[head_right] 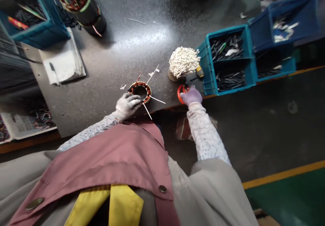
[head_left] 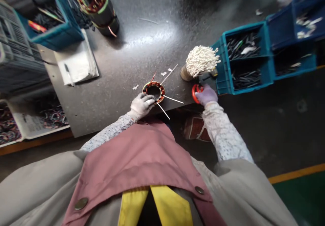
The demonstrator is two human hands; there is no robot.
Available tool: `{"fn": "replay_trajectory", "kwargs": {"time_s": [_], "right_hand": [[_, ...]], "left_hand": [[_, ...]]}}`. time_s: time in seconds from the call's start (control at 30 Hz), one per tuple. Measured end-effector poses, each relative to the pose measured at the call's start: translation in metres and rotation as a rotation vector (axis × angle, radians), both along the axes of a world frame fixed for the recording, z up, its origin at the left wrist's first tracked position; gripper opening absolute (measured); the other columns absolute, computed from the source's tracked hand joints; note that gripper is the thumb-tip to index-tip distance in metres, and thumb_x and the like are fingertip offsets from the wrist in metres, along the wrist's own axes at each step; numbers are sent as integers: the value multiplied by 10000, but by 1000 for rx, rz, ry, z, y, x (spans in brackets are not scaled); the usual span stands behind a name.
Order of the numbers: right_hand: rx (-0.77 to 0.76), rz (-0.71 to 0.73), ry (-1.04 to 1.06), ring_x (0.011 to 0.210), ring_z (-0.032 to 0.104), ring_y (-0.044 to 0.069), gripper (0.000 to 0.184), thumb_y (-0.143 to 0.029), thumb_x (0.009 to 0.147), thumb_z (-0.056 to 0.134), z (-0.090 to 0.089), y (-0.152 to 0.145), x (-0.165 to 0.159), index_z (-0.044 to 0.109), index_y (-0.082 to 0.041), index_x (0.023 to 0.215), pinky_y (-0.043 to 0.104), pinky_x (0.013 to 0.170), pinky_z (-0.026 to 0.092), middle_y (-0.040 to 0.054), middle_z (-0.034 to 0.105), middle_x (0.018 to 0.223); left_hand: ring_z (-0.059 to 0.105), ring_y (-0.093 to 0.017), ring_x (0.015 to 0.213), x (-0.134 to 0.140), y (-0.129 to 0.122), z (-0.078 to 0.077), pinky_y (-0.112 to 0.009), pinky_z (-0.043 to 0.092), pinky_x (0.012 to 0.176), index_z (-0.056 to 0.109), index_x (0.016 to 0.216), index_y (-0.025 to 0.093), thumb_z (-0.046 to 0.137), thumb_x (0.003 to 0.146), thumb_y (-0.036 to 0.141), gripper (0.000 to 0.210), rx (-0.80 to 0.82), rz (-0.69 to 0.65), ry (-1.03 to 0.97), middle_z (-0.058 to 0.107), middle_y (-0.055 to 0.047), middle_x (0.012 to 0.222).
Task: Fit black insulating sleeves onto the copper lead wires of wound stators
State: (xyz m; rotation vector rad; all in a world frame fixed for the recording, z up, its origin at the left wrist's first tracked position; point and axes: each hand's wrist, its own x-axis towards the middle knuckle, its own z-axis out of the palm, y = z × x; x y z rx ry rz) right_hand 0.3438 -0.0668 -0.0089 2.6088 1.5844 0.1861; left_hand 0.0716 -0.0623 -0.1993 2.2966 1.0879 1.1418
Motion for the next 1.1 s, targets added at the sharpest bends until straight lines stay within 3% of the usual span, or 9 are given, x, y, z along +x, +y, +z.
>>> {"fn": "replay_trajectory", "kwargs": {"time_s": [0.1,0.2,0.3,0.37,0.53,0.73,0.9,1.1], "right_hand": [[-8,28,32,810,682,267,438,-230,861,588,-32,-76,-24,643,-81,1269,393,779,521,182,738,913],[-54,218,121,1079,670,259,538,-136,802,550,-79,-132,-62,612,-141,1337,383,948,533,140,718,1213],[-30,330,133,1261,580,269,575,-153,827,522,-116,-137,-91,570,-96,1397,411,1091,466,170,624,1393],[-13,304,101,1273,559,285,560,-178,852,515,-127,-122,-102,574,-97,1403,432,1104,448,175,608,1408],[-70,258,56,1202,581,303,584,-211,875,522,-119,-89,-113,558,-118,1451,404,1019,479,188,613,1380],[-216,182,10,976,669,269,566,-252,943,457,-107,-93,-113,528,-155,1496,341,836,522,173,703,1177],[-121,118,16,1038,659,258,547,-259,950,464,-103,-94,-98,531,-161,1485,328,885,520,150,706,1201],[-72,127,32,1090,656,286,579,-283,919,523,-100,-72,-101,524,-150,1483,367,912,528,174,667,1295]], "left_hand": [[651,-271,1074,1,0,-2,-472,559,938,787,1012,280,629,929,373,201,4,5,-35,770,-57,1155],[652,-260,1052,2,0,-4,-453,563,923,787,1019,275,622,931,372,210,9,-7,-53,771,-56,1152],[649,-267,1058,1,1,-5,-459,552,941,792,1018,267,604,939,386,235,21,-6,-59,772,-52,1150],[640,-277,1074,1,2,-5,-476,543,953,792,1013,273,597,942,392,239,13,-3,-53,772,-51,1151],[626,-281,1081,-1,2,-3,-480,546,944,795,1015,269,611,936,382,230,1,-13,-49,769,-66,1150],[626,-284,1081,-3,1,0,-481,555,939,794,1026,261,596,943,387,249,2,-15,-47,773,-60,1142],[638,-264,1063,-3,1,1,-439,571,916,797,1008,274,601,936,369,229,11,-4,-31,776,-56,1116],[650,-253,1040,-3,1,-1,-413,580,895,798,988,275,609,931,393,229,43,6,-25,780,-50,1097]]}}
